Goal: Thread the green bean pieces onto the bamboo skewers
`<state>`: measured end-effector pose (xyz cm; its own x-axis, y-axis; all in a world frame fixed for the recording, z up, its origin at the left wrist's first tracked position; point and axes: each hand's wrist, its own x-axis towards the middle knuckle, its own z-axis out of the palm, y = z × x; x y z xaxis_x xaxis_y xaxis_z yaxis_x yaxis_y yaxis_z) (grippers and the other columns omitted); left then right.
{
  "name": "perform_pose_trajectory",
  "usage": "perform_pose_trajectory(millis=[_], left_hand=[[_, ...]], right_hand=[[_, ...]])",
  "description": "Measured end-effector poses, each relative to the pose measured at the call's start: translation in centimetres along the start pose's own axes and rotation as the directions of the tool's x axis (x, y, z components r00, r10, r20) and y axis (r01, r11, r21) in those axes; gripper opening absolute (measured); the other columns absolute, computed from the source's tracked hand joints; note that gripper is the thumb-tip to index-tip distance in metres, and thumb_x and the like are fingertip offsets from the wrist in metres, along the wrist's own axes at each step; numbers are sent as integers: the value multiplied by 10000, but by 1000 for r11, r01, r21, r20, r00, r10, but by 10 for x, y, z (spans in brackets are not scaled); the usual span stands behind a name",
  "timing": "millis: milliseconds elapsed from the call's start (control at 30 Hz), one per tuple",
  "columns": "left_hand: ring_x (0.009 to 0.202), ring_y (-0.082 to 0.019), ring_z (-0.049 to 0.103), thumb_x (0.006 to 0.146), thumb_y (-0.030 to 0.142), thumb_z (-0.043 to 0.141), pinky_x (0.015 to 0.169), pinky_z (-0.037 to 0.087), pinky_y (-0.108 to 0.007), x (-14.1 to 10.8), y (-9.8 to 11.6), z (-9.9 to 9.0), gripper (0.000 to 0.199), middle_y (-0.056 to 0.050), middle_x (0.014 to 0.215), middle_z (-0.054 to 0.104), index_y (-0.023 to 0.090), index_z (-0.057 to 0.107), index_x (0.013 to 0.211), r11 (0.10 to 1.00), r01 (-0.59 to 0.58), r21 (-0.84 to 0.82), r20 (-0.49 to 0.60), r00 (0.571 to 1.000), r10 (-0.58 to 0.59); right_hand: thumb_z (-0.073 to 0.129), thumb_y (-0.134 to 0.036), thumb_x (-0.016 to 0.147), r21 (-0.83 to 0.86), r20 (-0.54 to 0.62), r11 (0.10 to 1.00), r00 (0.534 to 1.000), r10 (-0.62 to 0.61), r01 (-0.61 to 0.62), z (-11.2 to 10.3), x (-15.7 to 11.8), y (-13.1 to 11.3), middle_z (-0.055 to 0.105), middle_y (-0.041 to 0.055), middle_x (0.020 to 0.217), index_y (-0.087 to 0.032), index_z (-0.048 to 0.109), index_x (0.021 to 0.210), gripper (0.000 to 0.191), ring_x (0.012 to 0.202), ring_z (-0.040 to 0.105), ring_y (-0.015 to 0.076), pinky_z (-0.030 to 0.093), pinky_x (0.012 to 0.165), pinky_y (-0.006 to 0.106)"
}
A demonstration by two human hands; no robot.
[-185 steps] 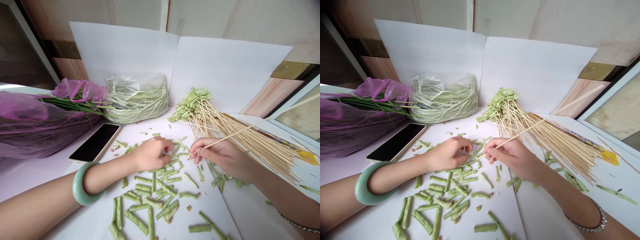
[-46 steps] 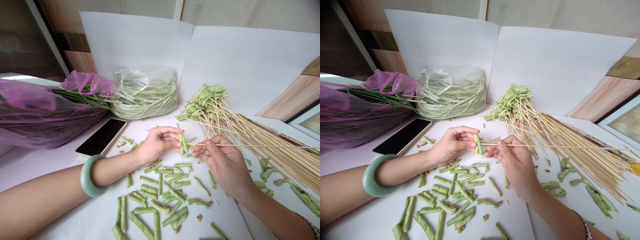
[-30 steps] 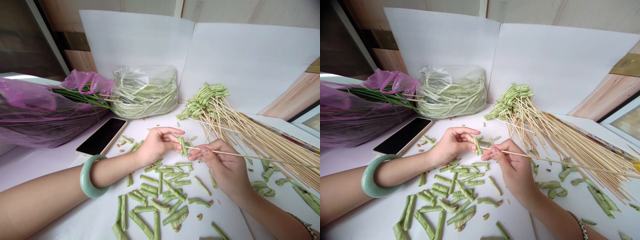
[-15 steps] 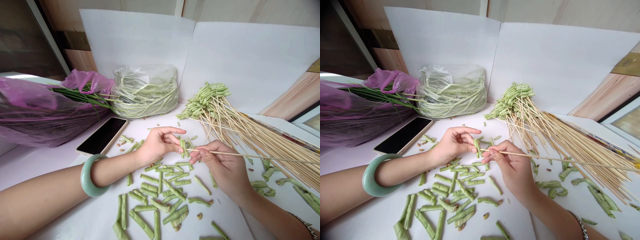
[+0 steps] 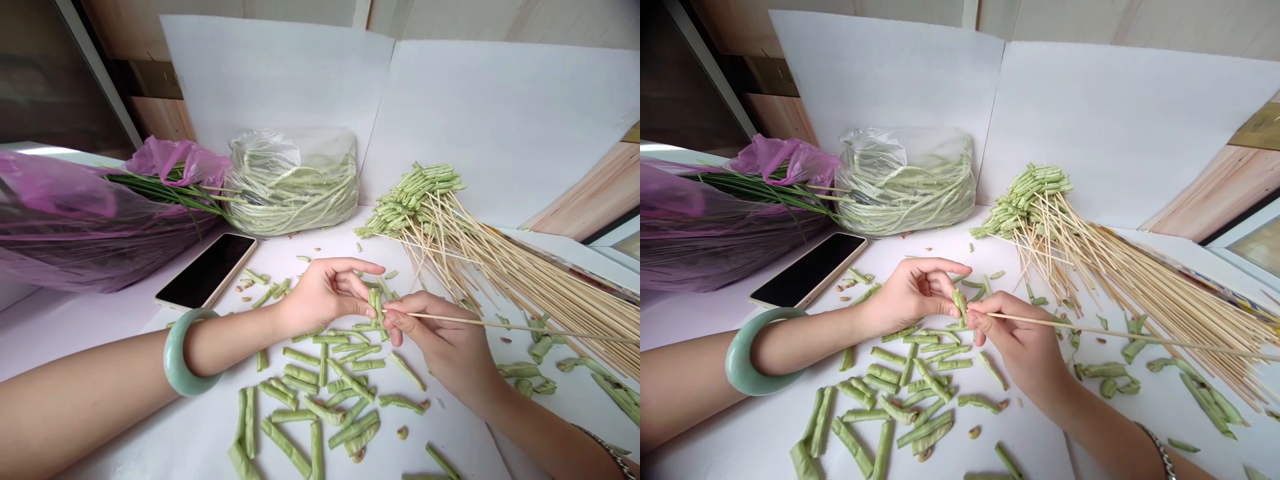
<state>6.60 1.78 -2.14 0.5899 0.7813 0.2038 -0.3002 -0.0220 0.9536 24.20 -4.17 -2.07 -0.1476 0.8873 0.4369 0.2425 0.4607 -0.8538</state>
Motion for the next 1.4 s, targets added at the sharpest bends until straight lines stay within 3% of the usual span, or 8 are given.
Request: perform_pose_trajectory(millis=[267,467,700,933,1000,1133,1267,1400], left_hand=[[703,-133,648,647,124,742,749,536,-261,0,5,2,406,-21,730,660,136,651,1043,996,-74,50,26,997,73],[744,-134,644,659,101,717,762,522,-258,3,15,-3,404,-37,792,662,143,631,1051,993,-80,86,56,996,75],[721,-170,652,730,153,636,650,498,-296,12,57,-6,240,-82,825,679,150,522,942,965,152,215,-189,976,-111],[581,-123,624,795,231,576,600,469,-251,7,101,-11,128,-19,681,635,141,554,883,922,-40,386,-120,988,94],[575,-123,611,779,240,596,588,450,-235,3,117,-17,139,-20,657,630,127,607,860,808,-36,588,-29,997,66],[596,-130,592,730,265,647,605,411,-223,-14,143,-25,161,-8,668,663,166,688,851,367,94,925,40,939,-341],[548,-124,554,774,246,572,541,350,-219,-42,142,-26,143,-16,683,663,187,702,789,-133,110,985,-159,875,-458],[568,-187,581,766,240,596,477,285,-241,-77,121,-30,159,-58,652,638,147,681,668,-427,100,899,-289,868,-404]], right_hand=[[648,-252,806,87,-30,991,994,107,-104,-11,5,-8,612,-15,599,-218,639,806,35,451,555,91,475,439,197],[713,-310,743,166,-95,972,978,184,-167,-18,12,-15,635,30,605,-183,611,663,182,490,578,122,508,498,249],[797,-364,625,255,-253,956,944,213,-148,-20,17,-18,602,25,549,-192,619,624,247,490,561,131,510,485,260],[741,-378,704,161,-216,971,954,210,-177,-22,11,-8,591,22,566,-207,619,678,212,553,578,131,514,541,240],[737,-374,707,164,-213,971,955,206,-172,-22,10,-8,586,20,576,-206,613,678,211,567,581,138,518,548,249],[734,-366,706,143,-199,974,959,200,-174,-22,8,-7,573,9,599,-196,621,687,205,586,593,150,524,564,270],[716,-365,725,85,-183,983,967,178,-165,-21,6,-4,570,-1,610,-190,628,693,199,597,599,141,530,599,264],[704,-376,736,71,-164,986,973,162,-152,-21,6,-4,584,3,591,-192,622,707,204,587,596,138,529,599,254]])
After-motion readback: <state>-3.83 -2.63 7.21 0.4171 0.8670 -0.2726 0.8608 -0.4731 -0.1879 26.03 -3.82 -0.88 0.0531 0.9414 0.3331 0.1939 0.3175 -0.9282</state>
